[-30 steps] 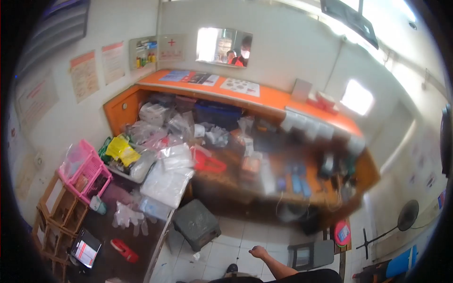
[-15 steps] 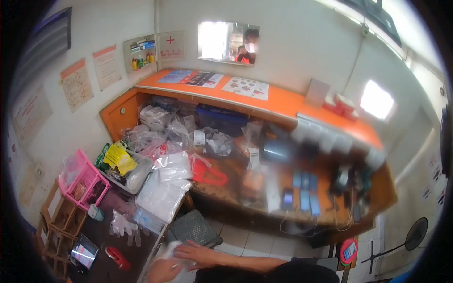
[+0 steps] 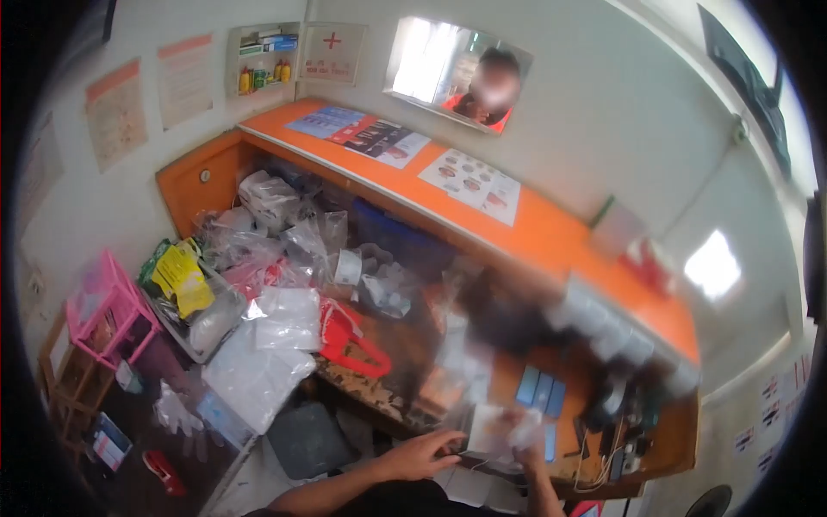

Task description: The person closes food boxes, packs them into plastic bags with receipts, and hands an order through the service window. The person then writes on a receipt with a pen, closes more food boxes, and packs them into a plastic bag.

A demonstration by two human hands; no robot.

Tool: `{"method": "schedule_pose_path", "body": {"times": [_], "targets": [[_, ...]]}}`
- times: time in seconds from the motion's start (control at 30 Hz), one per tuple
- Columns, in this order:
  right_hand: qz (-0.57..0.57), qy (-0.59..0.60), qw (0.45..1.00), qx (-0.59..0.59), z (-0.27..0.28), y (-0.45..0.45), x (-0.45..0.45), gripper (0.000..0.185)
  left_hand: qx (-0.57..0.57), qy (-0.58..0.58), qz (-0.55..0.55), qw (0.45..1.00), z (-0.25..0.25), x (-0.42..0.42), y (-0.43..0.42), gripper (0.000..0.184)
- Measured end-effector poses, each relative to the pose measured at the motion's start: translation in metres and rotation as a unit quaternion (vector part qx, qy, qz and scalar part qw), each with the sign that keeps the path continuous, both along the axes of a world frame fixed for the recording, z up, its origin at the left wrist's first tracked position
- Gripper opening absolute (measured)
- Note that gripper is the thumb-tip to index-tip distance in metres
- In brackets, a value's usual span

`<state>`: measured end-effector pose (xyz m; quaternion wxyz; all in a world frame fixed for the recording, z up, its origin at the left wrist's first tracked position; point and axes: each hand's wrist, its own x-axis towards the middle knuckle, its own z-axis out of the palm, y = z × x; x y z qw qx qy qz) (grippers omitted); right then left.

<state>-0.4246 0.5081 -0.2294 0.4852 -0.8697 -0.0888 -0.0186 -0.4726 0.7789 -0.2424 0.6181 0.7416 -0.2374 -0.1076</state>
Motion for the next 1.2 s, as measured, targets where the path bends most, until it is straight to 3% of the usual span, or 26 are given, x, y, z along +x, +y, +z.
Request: {"method": "schedule_pose_path", "body": {"times": [0.07, 0.1, 0.2, 0.27, 0.33, 0.37, 0.4, 0.43, 0.47, 0.5, 0.57, 0.6, 0.67, 0.7, 0.77, 0.83, 0.9, 0.97, 1.03, 1.07, 1.2], "targets": [[0.017, -0.012, 0.998, -0.060, -0.019, -0.025, 0.043, 0.017, 0.041, 0.007, 0.030, 0.999, -0.027, 0.021, 0.001, 0.048], [0.020, -0.015, 0.994, -0.105, -0.033, -0.029, 0.050, 0.019, 0.022, 0.073, 0.086, 0.993, -0.031, 0.027, 0.008, 0.046], [0.044, -0.034, 0.998, -0.002, -0.049, -0.037, 0.080, 0.025, 0.016, 0.154, 0.189, 0.970, -0.045, 0.050, 0.032, 0.044], [0.078, -0.006, 0.996, -0.052, -0.056, -0.037, 0.107, 0.033, 0.021, 0.182, 0.229, 0.956, -0.059, 0.059, 0.045, 0.042], [0.112, 0.013, 0.972, -0.207, -0.044, -0.032, 0.131, 0.041, 0.038, 0.138, 0.306, 0.941, -0.076, 0.068, 0.057, 0.041], [0.130, -0.044, 0.968, -0.209, -0.037, -0.033, 0.150, 0.052, 0.058, 0.143, 0.322, 0.934, -0.072, 0.073, 0.063, 0.040], [0.200, -0.104, 0.956, -0.185, 0.000, -0.019, 0.178, 0.064, 0.063, 0.155, 0.321, 0.932, -0.074, 0.077, 0.066, 0.040], [0.179, -0.047, 0.945, -0.270, 0.046, -0.009, 0.198, 0.051, 0.074, 0.133, 0.357, 0.922, -0.081, 0.078, 0.071, 0.039], [0.195, -0.053, 0.971, -0.126, 0.095, 0.011, 0.221, 0.047, 0.088, 0.107, 0.391, 0.910, -0.081, 0.078, 0.079, 0.038], [0.175, -0.014, 0.958, -0.227, 0.127, 0.029, 0.255, 0.037, 0.112, 0.138, 0.405, 0.897, -0.060, 0.079, 0.080, 0.039], [0.165, 0.059, 0.880, -0.442, 0.190, 0.065, 0.325, 0.020, 0.149, 0.142, 0.422, 0.883, -0.067, 0.067, 0.085, 0.041], [0.175, -0.067, 0.973, -0.133, 0.222, 0.074, 0.339, 0.019, 0.172, 0.134, 0.440, 0.871, -0.075, 0.066, 0.089, 0.043], [0.099, -0.274, 0.956, 0.001, 0.278, 0.099, 0.398, 0.026, 0.192, 0.126, 0.458, 0.859, -0.110, 0.048, 0.099, 0.046], [0.091, -0.304, 0.948, 0.009, 0.292, 0.115, 0.425, 0.026, 0.208, 0.129, 0.475, 0.845, -0.126, 0.036, 0.106, 0.048], [0.075, -0.328, 0.942, -0.018, 0.298, 0.144, 0.480, 0.026, 0.230, 0.190, 0.505, 0.810, -0.132, 0.012, 0.110, 0.053], [0.107, -0.358, 0.927, -0.045, 0.276, 0.179, 0.537, 0.024, 0.238, 0.188, 0.536, 0.788, -0.194, -0.034, 0.125, 0.056], [0.153, -0.407, 0.900, -0.030, 0.255, 0.215, 0.600, 0.023, 0.217, 0.340, 0.567, 0.718, -0.234, -0.077, 0.128, 0.043], [0.143, -0.378, 0.900, -0.163, 0.227, 0.250, 0.654, 0.023, 0.214, 0.362, 0.607, 0.675, -0.287, -0.137, 0.128, 0.048], [0.128, -0.427, 0.866, -0.226, 0.190, 0.271, 0.716, 0.020, 0.226, 0.341, 0.645, 0.645, -0.336, -0.201, 0.114, 0.053], [0.129, -0.436, 0.854, -0.255, 0.176, 0.283, 0.726, 0.020, 0.236, 0.329, 0.660, 0.632, -0.357, -0.224, 0.101, 0.055], [0.171, -0.473, 0.825, -0.258, 0.118, 0.351, 0.669, 0.023, 0.277, 0.443, 0.622, 0.583, -0.419, -0.300, 0.044, 0.029]]}}
